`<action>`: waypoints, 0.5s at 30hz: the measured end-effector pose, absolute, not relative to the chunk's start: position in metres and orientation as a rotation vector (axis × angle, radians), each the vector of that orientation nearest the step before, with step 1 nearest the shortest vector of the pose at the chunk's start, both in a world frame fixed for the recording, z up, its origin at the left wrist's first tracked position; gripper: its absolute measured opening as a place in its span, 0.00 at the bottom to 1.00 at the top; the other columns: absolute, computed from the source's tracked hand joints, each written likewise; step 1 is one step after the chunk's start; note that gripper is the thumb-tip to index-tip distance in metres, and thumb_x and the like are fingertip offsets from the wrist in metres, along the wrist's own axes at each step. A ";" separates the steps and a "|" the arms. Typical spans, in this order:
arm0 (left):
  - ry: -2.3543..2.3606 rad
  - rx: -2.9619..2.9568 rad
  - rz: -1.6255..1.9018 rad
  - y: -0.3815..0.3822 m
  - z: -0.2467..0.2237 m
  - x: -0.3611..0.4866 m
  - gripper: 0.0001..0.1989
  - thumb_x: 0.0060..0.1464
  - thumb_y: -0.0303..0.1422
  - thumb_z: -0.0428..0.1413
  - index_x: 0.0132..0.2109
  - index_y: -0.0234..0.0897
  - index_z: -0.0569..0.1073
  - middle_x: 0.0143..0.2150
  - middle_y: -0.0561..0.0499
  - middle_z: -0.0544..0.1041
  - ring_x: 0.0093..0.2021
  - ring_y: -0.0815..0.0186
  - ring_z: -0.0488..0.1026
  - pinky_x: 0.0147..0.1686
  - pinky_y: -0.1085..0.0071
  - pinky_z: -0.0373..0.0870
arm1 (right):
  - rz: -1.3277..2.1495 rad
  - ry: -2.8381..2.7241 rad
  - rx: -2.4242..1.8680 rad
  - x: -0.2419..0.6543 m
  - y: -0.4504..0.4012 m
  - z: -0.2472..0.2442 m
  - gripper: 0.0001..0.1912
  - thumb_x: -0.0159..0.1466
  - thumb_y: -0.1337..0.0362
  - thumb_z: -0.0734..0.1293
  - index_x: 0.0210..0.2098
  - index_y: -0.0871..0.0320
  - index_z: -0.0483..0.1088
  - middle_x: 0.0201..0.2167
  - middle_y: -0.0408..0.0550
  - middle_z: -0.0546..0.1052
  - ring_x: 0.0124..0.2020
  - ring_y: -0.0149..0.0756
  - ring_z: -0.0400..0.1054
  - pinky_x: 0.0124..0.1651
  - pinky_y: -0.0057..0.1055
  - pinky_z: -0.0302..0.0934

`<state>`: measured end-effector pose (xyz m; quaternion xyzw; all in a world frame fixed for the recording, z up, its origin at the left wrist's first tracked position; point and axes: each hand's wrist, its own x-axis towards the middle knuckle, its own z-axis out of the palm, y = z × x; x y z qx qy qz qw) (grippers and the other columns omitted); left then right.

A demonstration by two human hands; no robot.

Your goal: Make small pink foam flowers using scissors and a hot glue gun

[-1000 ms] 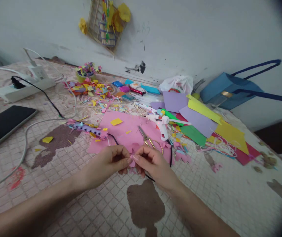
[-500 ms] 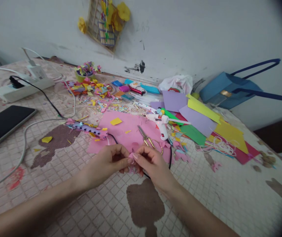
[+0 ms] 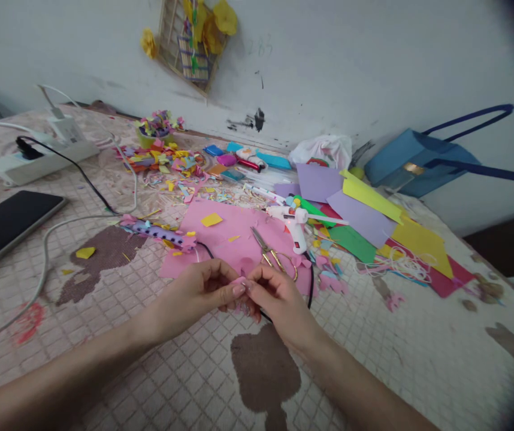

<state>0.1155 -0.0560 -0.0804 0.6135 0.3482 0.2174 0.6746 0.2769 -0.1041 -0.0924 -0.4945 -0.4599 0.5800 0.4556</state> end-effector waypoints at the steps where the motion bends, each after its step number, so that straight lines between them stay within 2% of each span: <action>1: 0.782 1.381 0.488 -0.056 -0.081 0.115 0.07 0.53 0.35 0.55 0.34 0.34 0.68 0.27 0.55 0.71 0.26 0.71 0.67 0.27 0.74 0.64 | 1.427 -1.137 -1.221 0.276 -0.104 -0.092 0.10 0.61 0.62 0.64 0.25 0.59 0.64 0.17 0.37 0.65 0.16 0.23 0.58 0.18 0.20 0.54; 15: 0.811 1.478 0.506 -0.054 -0.078 0.115 0.08 0.55 0.35 0.52 0.31 0.34 0.69 0.24 0.57 0.67 0.24 0.71 0.63 0.24 0.75 0.60 | 1.477 -1.144 -1.202 0.277 -0.104 -0.095 0.09 0.59 0.61 0.65 0.25 0.59 0.64 0.17 0.37 0.66 0.16 0.23 0.58 0.18 0.20 0.55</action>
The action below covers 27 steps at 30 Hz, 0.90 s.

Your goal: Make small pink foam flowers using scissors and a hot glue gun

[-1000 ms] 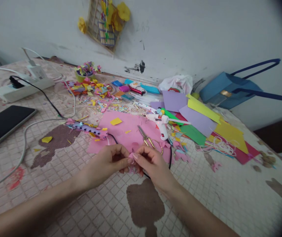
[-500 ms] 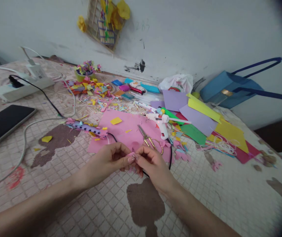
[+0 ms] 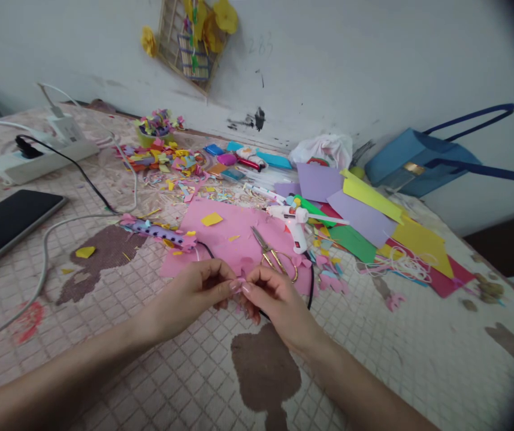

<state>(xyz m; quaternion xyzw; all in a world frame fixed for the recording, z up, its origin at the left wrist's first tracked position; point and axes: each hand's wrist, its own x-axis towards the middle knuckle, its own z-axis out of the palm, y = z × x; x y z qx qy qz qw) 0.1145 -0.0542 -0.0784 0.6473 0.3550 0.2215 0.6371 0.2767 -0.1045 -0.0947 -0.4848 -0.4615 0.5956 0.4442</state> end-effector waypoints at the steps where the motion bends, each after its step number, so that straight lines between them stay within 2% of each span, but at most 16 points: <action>1: 0.814 1.480 0.498 -0.054 -0.078 0.114 0.09 0.55 0.35 0.52 0.31 0.34 0.69 0.23 0.57 0.67 0.24 0.71 0.63 0.24 0.75 0.60 | 1.482 -1.149 -1.198 0.277 -0.104 -0.095 0.10 0.60 0.61 0.64 0.25 0.59 0.64 0.17 0.37 0.66 0.16 0.23 0.58 0.18 0.20 0.55; 11: 0.857 1.510 0.443 -0.054 -0.073 0.113 0.10 0.53 0.37 0.53 0.29 0.35 0.68 0.23 0.57 0.67 0.24 0.71 0.64 0.24 0.75 0.60 | 1.448 -1.249 -1.252 0.280 -0.103 -0.088 0.10 0.60 0.58 0.64 0.27 0.58 0.64 0.18 0.37 0.65 0.18 0.24 0.59 0.20 0.22 0.57; 18: 0.839 1.470 0.460 -0.053 -0.076 0.113 0.11 0.56 0.36 0.49 0.30 0.35 0.67 0.24 0.55 0.70 0.25 0.70 0.67 0.26 0.74 0.63 | 1.393 -1.295 -1.274 0.280 -0.104 -0.087 0.09 0.61 0.61 0.63 0.26 0.58 0.63 0.18 0.37 0.64 0.17 0.24 0.58 0.20 0.23 0.56; 22: 0.880 1.393 0.430 -0.052 -0.073 0.115 0.13 0.58 0.38 0.47 0.30 0.35 0.67 0.24 0.54 0.72 0.25 0.70 0.68 0.24 0.75 0.62 | 1.405 -1.266 -1.264 0.280 -0.103 -0.088 0.09 0.61 0.62 0.63 0.26 0.58 0.63 0.17 0.37 0.65 0.17 0.25 0.58 0.20 0.23 0.56; 27: 0.848 1.329 0.416 -0.052 -0.073 0.114 0.09 0.53 0.36 0.53 0.31 0.34 0.68 0.25 0.55 0.72 0.26 0.71 0.68 0.26 0.75 0.64 | 1.404 -1.263 -1.261 0.281 -0.103 -0.089 0.08 0.61 0.62 0.63 0.27 0.57 0.64 0.18 0.37 0.65 0.18 0.25 0.58 0.21 0.23 0.57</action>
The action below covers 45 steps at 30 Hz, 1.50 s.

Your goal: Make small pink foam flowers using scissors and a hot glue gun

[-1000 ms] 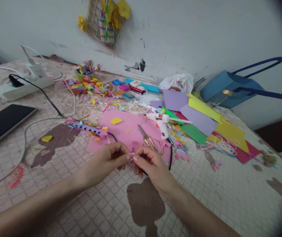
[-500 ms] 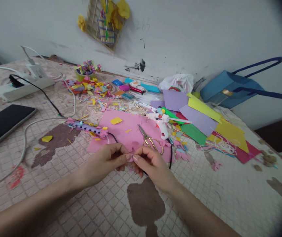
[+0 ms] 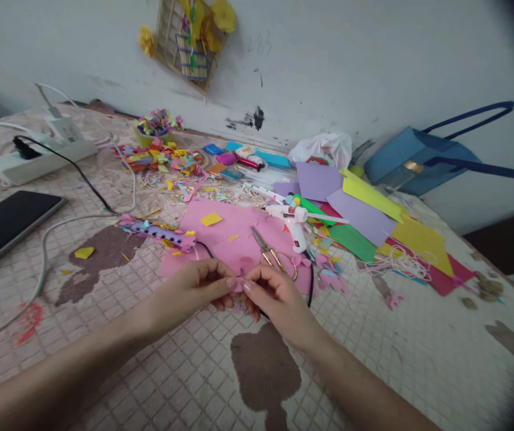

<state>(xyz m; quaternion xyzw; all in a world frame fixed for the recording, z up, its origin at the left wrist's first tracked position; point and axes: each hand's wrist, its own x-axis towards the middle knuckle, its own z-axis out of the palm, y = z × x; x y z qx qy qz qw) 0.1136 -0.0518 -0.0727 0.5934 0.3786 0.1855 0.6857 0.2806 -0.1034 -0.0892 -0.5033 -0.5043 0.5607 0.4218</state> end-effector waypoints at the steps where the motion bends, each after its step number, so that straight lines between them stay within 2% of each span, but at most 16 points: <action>1: 0.839 1.332 0.414 -0.052 -0.073 0.113 0.09 0.52 0.36 0.53 0.31 0.34 0.68 0.25 0.55 0.72 0.26 0.71 0.68 0.27 0.74 0.64 | 1.404 -1.263 -1.263 0.280 -0.103 -0.089 0.08 0.61 0.61 0.63 0.27 0.57 0.64 0.19 0.37 0.65 0.18 0.25 0.58 0.21 0.23 0.57; 9: 0.847 1.405 0.426 -0.050 -0.076 0.111 0.10 0.52 0.36 0.53 0.29 0.34 0.68 0.23 0.56 0.70 0.24 0.71 0.67 0.25 0.74 0.63 | 1.462 -1.227 -1.242 0.281 -0.102 -0.089 0.14 0.63 0.55 0.60 0.27 0.57 0.65 0.21 0.41 0.68 0.19 0.27 0.62 0.20 0.24 0.57; 15: 0.872 1.471 0.399 -0.051 -0.075 0.113 0.09 0.52 0.36 0.53 0.29 0.35 0.68 0.22 0.56 0.70 0.23 0.71 0.67 0.23 0.75 0.62 | 1.411 -1.303 -1.288 0.282 -0.102 -0.087 0.09 0.60 0.59 0.64 0.27 0.58 0.65 0.19 0.37 0.64 0.18 0.24 0.58 0.21 0.23 0.56; 20: 0.867 1.474 0.444 -0.052 -0.074 0.113 0.10 0.52 0.36 0.52 0.28 0.35 0.68 0.22 0.55 0.70 0.23 0.71 0.67 0.24 0.75 0.63 | 1.343 -1.373 -1.328 0.284 -0.101 -0.087 0.10 0.62 0.59 0.62 0.28 0.57 0.65 0.20 0.39 0.66 0.19 0.26 0.59 0.22 0.24 0.57; 24: 0.877 1.416 0.467 -0.052 -0.072 0.112 0.10 0.51 0.37 0.52 0.28 0.35 0.67 0.24 0.55 0.71 0.24 0.71 0.67 0.24 0.75 0.63 | 1.016 -1.471 -1.433 0.309 -0.093 -0.079 0.10 0.63 0.58 0.59 0.30 0.57 0.66 0.25 0.43 0.70 0.24 0.30 0.63 0.25 0.26 0.58; 30: 0.906 1.368 0.504 -0.050 -0.072 0.110 0.10 0.52 0.37 0.53 0.28 0.35 0.67 0.22 0.55 0.71 0.22 0.71 0.66 0.21 0.76 0.60 | 0.205 -1.643 -1.831 0.372 -0.083 -0.069 0.16 0.61 0.58 0.61 0.20 0.57 0.61 0.15 0.39 0.62 0.19 0.31 0.57 0.25 0.28 0.51; 32: 0.905 1.333 0.525 -0.049 -0.073 0.110 0.10 0.53 0.37 0.53 0.29 0.35 0.67 0.22 0.55 0.71 0.23 0.71 0.66 0.23 0.76 0.61 | 0.053 -1.559 -1.864 0.385 -0.077 -0.077 0.14 0.60 0.56 0.62 0.23 0.57 0.63 0.17 0.41 0.66 0.20 0.32 0.60 0.26 0.29 0.53; 34: 0.897 1.310 0.549 -0.048 -0.074 0.110 0.11 0.53 0.37 0.53 0.28 0.34 0.67 0.23 0.55 0.71 0.24 0.71 0.67 0.25 0.75 0.63 | -0.008 -1.543 -1.816 0.389 -0.068 -0.089 0.12 0.58 0.55 0.64 0.31 0.59 0.65 0.27 0.48 0.71 0.27 0.37 0.64 0.30 0.31 0.57; 36: 0.891 1.293 0.567 -0.048 -0.073 0.111 0.11 0.52 0.37 0.54 0.28 0.34 0.67 0.23 0.55 0.71 0.25 0.71 0.67 0.26 0.75 0.63 | 0.007 -1.603 -1.782 0.386 -0.058 -0.100 0.14 0.56 0.57 0.65 0.37 0.60 0.65 0.34 0.52 0.72 0.32 0.39 0.66 0.34 0.33 0.59; 41: 0.881 1.274 0.574 -0.048 -0.073 0.109 0.10 0.53 0.36 0.54 0.28 0.34 0.67 0.23 0.56 0.71 0.25 0.71 0.66 0.27 0.74 0.63 | 0.016 -1.721 -1.757 0.378 -0.039 -0.107 0.10 0.55 0.61 0.67 0.33 0.59 0.66 0.32 0.51 0.72 0.34 0.41 0.65 0.37 0.34 0.59; 45: 0.873 1.275 0.618 -0.045 -0.074 0.106 0.10 0.54 0.35 0.54 0.28 0.34 0.66 0.24 0.55 0.70 0.26 0.71 0.66 0.28 0.74 0.63 | -0.083 -1.626 -1.801 0.376 -0.049 -0.097 0.12 0.60 0.58 0.63 0.38 0.61 0.63 0.36 0.55 0.70 0.35 0.41 0.64 0.38 0.36 0.58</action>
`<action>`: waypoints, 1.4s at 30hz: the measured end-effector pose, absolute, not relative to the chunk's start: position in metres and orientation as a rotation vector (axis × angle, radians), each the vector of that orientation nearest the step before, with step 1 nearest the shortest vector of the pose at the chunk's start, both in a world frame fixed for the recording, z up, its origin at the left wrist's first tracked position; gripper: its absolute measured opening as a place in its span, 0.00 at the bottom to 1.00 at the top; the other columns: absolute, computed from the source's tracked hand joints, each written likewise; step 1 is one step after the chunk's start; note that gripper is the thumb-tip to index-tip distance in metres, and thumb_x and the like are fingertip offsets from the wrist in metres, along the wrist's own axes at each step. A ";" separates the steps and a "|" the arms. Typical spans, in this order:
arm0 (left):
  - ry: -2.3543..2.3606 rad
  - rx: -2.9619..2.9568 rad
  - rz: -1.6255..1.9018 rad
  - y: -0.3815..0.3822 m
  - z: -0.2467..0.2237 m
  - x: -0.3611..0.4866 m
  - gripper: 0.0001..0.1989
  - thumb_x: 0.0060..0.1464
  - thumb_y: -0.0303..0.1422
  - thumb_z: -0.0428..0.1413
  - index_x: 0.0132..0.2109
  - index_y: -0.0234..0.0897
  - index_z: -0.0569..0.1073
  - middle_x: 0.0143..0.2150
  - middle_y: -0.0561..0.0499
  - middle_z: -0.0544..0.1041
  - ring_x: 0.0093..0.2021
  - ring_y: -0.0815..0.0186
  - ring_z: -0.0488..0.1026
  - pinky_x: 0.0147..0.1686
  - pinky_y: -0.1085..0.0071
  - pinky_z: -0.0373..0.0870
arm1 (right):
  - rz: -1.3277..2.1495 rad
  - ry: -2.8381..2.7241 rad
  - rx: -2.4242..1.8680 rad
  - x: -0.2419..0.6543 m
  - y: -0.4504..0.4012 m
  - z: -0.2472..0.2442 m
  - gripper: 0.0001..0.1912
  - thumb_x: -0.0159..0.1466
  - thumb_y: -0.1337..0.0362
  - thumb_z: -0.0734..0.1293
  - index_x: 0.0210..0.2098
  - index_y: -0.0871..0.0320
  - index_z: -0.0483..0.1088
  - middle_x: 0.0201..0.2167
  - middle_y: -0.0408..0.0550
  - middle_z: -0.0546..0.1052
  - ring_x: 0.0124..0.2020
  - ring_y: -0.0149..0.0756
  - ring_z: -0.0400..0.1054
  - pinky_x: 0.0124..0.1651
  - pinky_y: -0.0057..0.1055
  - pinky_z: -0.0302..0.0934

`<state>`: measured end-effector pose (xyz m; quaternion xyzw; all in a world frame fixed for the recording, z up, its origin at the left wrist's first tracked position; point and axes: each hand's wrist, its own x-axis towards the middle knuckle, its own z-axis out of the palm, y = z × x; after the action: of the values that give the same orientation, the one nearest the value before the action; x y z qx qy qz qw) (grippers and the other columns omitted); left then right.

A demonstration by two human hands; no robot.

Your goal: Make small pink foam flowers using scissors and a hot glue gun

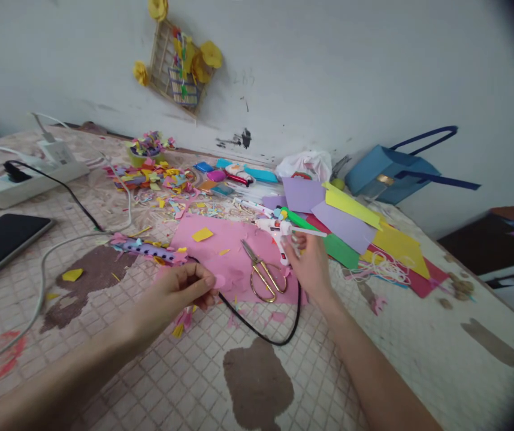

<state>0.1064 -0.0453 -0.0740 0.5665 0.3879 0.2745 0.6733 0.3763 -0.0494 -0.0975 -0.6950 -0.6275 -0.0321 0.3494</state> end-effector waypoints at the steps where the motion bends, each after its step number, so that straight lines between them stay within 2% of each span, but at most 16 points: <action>1: 0.874 1.273 0.626 -0.045 -0.075 0.106 0.10 0.54 0.36 0.53 0.28 0.34 0.67 0.24 0.55 0.70 0.26 0.71 0.67 0.28 0.74 0.63 | -0.087 -1.624 -1.811 0.374 -0.054 -0.096 0.11 0.61 0.58 0.62 0.36 0.60 0.63 0.33 0.53 0.70 0.33 0.41 0.64 0.37 0.36 0.58; 3: 0.869 1.272 0.634 -0.044 -0.076 0.106 0.11 0.54 0.36 0.53 0.28 0.34 0.67 0.24 0.55 0.70 0.26 0.70 0.67 0.28 0.74 0.63 | -0.021 -1.701 -1.811 0.365 -0.064 -0.094 0.09 0.62 0.59 0.61 0.28 0.57 0.63 0.25 0.46 0.69 0.27 0.36 0.64 0.33 0.32 0.58; 5: 0.852 1.277 0.634 -0.045 -0.077 0.106 0.11 0.54 0.35 0.53 0.28 0.34 0.66 0.24 0.55 0.70 0.25 0.71 0.66 0.27 0.74 0.62 | 0.088 -1.823 -1.797 0.353 -0.071 -0.095 0.10 0.59 0.59 0.65 0.26 0.57 0.63 0.23 0.43 0.70 0.25 0.34 0.64 0.29 0.29 0.57; 9: 0.840 1.280 0.624 -0.046 -0.077 0.107 0.10 0.54 0.34 0.54 0.28 0.34 0.67 0.23 0.56 0.69 0.24 0.72 0.65 0.26 0.75 0.61 | 0.189 -1.989 -1.895 0.333 -0.074 -0.099 0.05 0.60 0.63 0.63 0.35 0.58 0.63 0.32 0.49 0.71 0.33 0.39 0.68 0.33 0.31 0.59; 13: 0.831 1.258 0.618 -0.046 -0.078 0.106 0.09 0.54 0.34 0.54 0.29 0.34 0.67 0.24 0.56 0.70 0.26 0.72 0.66 0.28 0.75 0.62 | 0.187 -1.983 -1.893 0.331 -0.074 -0.099 0.05 0.60 0.66 0.62 0.37 0.58 0.62 0.34 0.52 0.71 0.36 0.42 0.67 0.36 0.34 0.60; 19: 0.806 1.167 0.606 -0.047 -0.079 0.106 0.09 0.53 0.35 0.54 0.30 0.34 0.67 0.26 0.55 0.72 0.27 0.71 0.68 0.29 0.74 0.64 | 0.154 -1.814 -1.837 0.336 -0.083 -0.093 0.09 0.62 0.70 0.57 0.43 0.59 0.59 0.37 0.52 0.70 0.36 0.38 0.67 0.36 0.33 0.61; 24: 0.802 1.156 0.605 -0.048 -0.078 0.106 0.09 0.53 0.35 0.54 0.30 0.34 0.67 0.26 0.55 0.72 0.28 0.70 0.69 0.30 0.74 0.64 | 0.319 -1.942 -1.804 0.328 -0.085 -0.094 0.02 0.60 0.67 0.63 0.33 0.57 0.63 0.28 0.45 0.71 0.30 0.36 0.67 0.33 0.30 0.58; 27: 0.804 1.167 0.615 -0.048 -0.077 0.107 0.09 0.54 0.35 0.54 0.30 0.35 0.67 0.26 0.55 0.71 0.28 0.70 0.69 0.30 0.73 0.64 | 0.292 -1.963 -1.840 0.318 -0.081 -0.098 0.05 0.61 0.65 0.63 0.30 0.57 0.62 0.25 0.44 0.72 0.28 0.35 0.66 0.30 0.29 0.56; 32: 0.810 1.187 0.624 -0.047 -0.078 0.106 0.09 0.54 0.35 0.54 0.29 0.34 0.67 0.25 0.55 0.71 0.27 0.71 0.67 0.29 0.74 0.63 | 0.280 -2.092 -1.719 0.297 -0.078 -0.096 0.03 0.62 0.65 0.62 0.35 0.57 0.64 0.32 0.46 0.72 0.33 0.36 0.67 0.33 0.29 0.57; 36: 0.812 1.184 0.632 -0.047 -0.078 0.105 0.10 0.54 0.35 0.54 0.29 0.34 0.67 0.25 0.55 0.70 0.27 0.71 0.67 0.30 0.74 0.63 | 0.354 -2.284 -1.613 0.292 -0.081 -0.088 0.07 0.65 0.62 0.60 0.41 0.55 0.66 0.36 0.46 0.68 0.38 0.36 0.65 0.34 0.28 0.57; 39: 0.812 1.193 0.645 -0.047 -0.077 0.105 0.09 0.54 0.35 0.54 0.29 0.35 0.67 0.26 0.55 0.70 0.27 0.70 0.67 0.29 0.74 0.63 | 0.359 -2.342 -1.635 0.297 -0.085 -0.086 0.06 0.65 0.62 0.59 0.39 0.55 0.66 0.36 0.46 0.67 0.39 0.36 0.64 0.36 0.29 0.57; 42: 0.812 1.199 0.651 -0.047 -0.077 0.105 0.09 0.53 0.36 0.54 0.29 0.35 0.67 0.26 0.54 0.71 0.27 0.70 0.67 0.29 0.74 0.63 | 0.286 -2.302 -1.743 0.305 -0.087 -0.088 0.03 0.62 0.67 0.62 0.37 0.56 0.66 0.37 0.48 0.67 0.40 0.39 0.64 0.39 0.31 0.57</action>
<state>0.1049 -0.0466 -0.0770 0.5385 0.3648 0.2924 0.7010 0.3047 -0.0874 -0.0877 -0.5964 -0.7877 0.0979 0.1197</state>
